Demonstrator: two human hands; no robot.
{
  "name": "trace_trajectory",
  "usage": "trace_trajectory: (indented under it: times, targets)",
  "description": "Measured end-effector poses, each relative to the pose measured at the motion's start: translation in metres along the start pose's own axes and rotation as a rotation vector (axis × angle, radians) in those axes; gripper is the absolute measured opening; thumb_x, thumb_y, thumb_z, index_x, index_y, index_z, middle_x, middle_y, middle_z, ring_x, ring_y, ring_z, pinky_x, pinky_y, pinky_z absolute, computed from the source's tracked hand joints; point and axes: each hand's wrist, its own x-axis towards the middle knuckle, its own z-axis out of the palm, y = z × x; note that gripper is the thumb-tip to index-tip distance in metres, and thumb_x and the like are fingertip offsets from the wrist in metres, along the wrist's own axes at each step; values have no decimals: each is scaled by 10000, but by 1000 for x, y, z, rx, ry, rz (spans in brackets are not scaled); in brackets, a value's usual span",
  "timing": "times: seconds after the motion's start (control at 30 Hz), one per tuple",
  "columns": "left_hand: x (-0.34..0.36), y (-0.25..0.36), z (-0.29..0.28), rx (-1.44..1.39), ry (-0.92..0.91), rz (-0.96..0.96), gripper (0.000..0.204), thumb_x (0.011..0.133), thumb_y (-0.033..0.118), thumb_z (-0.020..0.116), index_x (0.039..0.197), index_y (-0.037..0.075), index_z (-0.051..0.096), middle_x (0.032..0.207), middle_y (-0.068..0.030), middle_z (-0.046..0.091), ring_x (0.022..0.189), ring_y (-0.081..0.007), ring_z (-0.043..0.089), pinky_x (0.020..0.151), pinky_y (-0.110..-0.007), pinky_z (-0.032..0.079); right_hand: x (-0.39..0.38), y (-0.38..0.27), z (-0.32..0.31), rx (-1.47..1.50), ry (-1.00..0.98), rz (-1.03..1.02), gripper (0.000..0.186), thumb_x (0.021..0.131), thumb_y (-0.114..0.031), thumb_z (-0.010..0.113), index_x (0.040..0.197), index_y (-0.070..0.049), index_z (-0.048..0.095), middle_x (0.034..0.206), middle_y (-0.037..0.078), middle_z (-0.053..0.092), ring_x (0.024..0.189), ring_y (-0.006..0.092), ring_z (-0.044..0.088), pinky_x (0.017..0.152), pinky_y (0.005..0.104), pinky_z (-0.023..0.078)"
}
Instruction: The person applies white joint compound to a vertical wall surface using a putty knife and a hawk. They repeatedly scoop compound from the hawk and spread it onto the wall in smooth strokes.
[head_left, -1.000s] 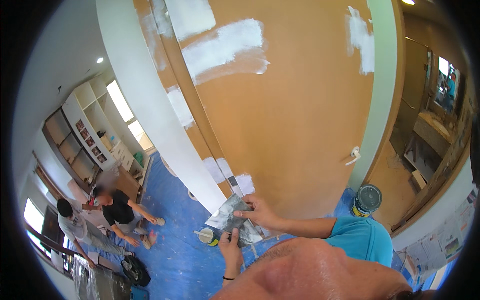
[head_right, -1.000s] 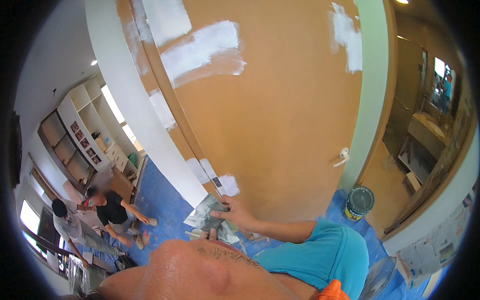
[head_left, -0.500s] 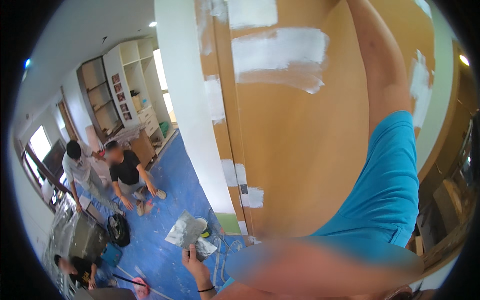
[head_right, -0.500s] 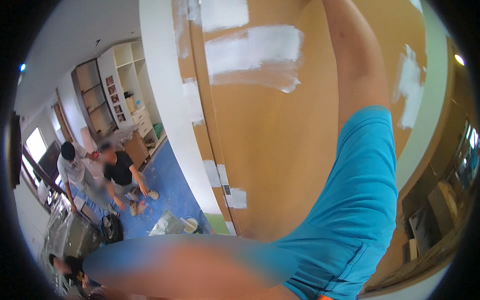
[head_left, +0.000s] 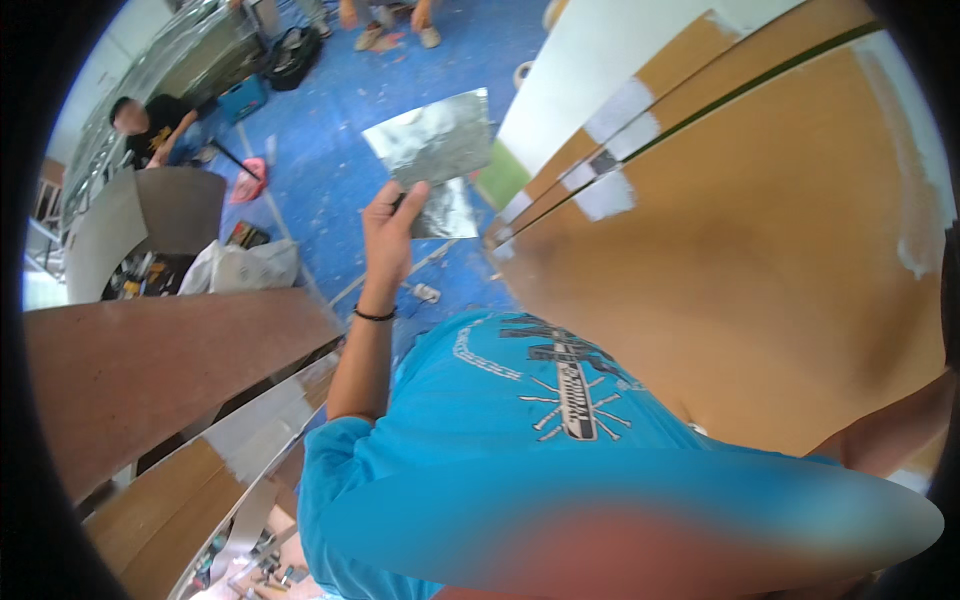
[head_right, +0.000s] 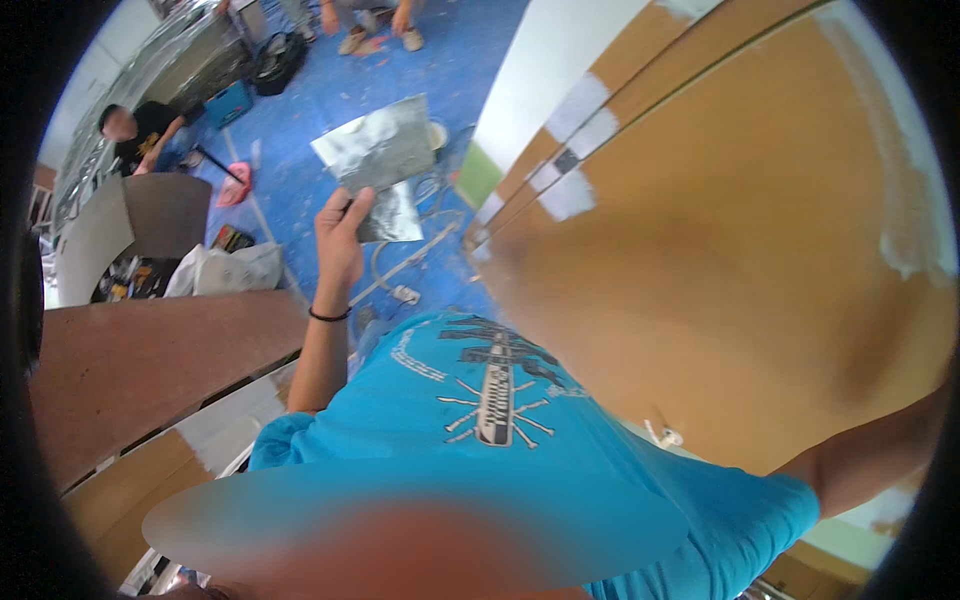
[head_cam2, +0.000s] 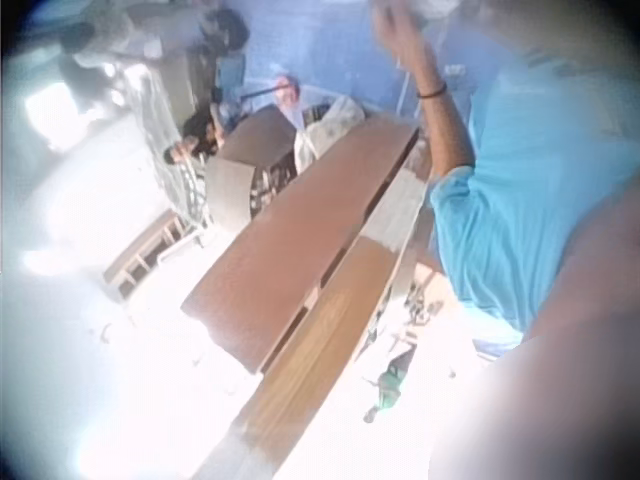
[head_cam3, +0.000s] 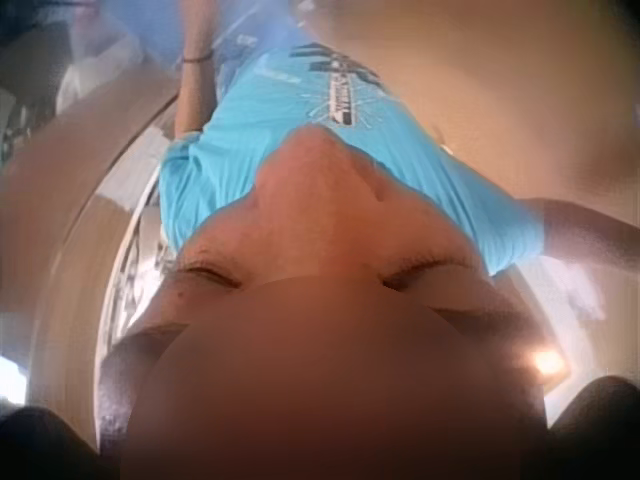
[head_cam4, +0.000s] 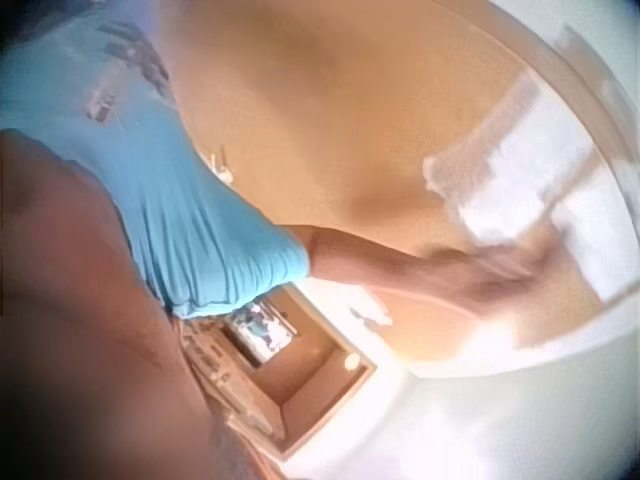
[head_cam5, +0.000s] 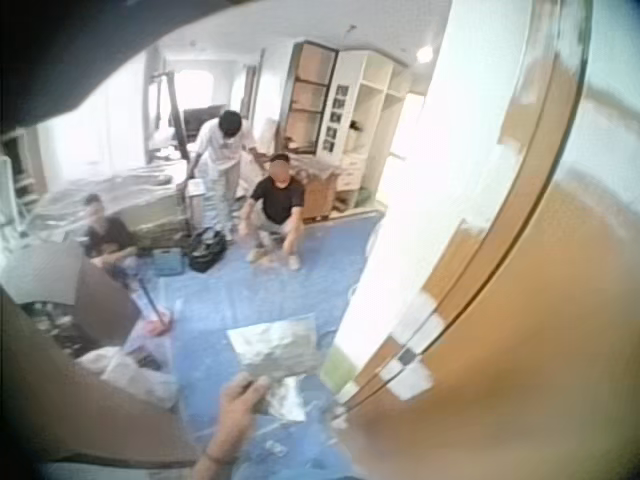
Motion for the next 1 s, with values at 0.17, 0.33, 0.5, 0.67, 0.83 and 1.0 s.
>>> trace_trajectory:
  times: [0.17,0.33,0.5,0.67,0.83,1.0]
  targets:
    - [-2,2,-4,147,-19,-91,144,970,167,740,893,50,703,782,97,547,708,-16,411,603,-225,332,-56,-137,118,924,-258,395,507,867,-320,743,1230,28,681,1046,194,702,1012,311,665,872,409,512]
    - [-11,-23,2,349,-207,-284,169,982,135,717,1102,17,735,983,14,719,859,-48,600,765,-230,477,-31,-269,348,1738,393,1202,333,999,-138,681,1306,-15,639,1234,85,686,1141,152,619,1002,303,472]
    - [12,-32,2,436,-347,-169,178,987,141,715,1110,14,743,978,7,711,853,-53,601,767,-243,484,21,-318,407,2103,658,1291,401,997,-158,695,1356,-21,582,1279,57,664,1195,152,595,1062,323,427]
    - [83,-19,-42,380,-83,-240,421,963,67,714,1355,-12,583,1084,-86,716,954,-135,662,868,-293,535,85,-300,441,2195,1044,1545,405,988,-154,693,1353,-41,559,1277,67,664,1205,181,617,1034,373,487]
    - [179,23,-109,66,119,-360,326,939,-3,721,1228,10,572,1055,-87,706,926,-149,679,863,-297,543,170,-290,479,2273,1300,1607,408,996,-198,670,1365,-78,542,1287,55,654,1196,212,634,1024,413,516]
    - [243,70,-119,-187,-121,-438,268,966,37,706,1205,34,587,1107,-74,703,996,-145,672,908,-311,538,279,-282,488,2074,1554,1680,431,1007,-258,635,1389,-90,526,1312,47,645,1224,234,619,1059,442,490]
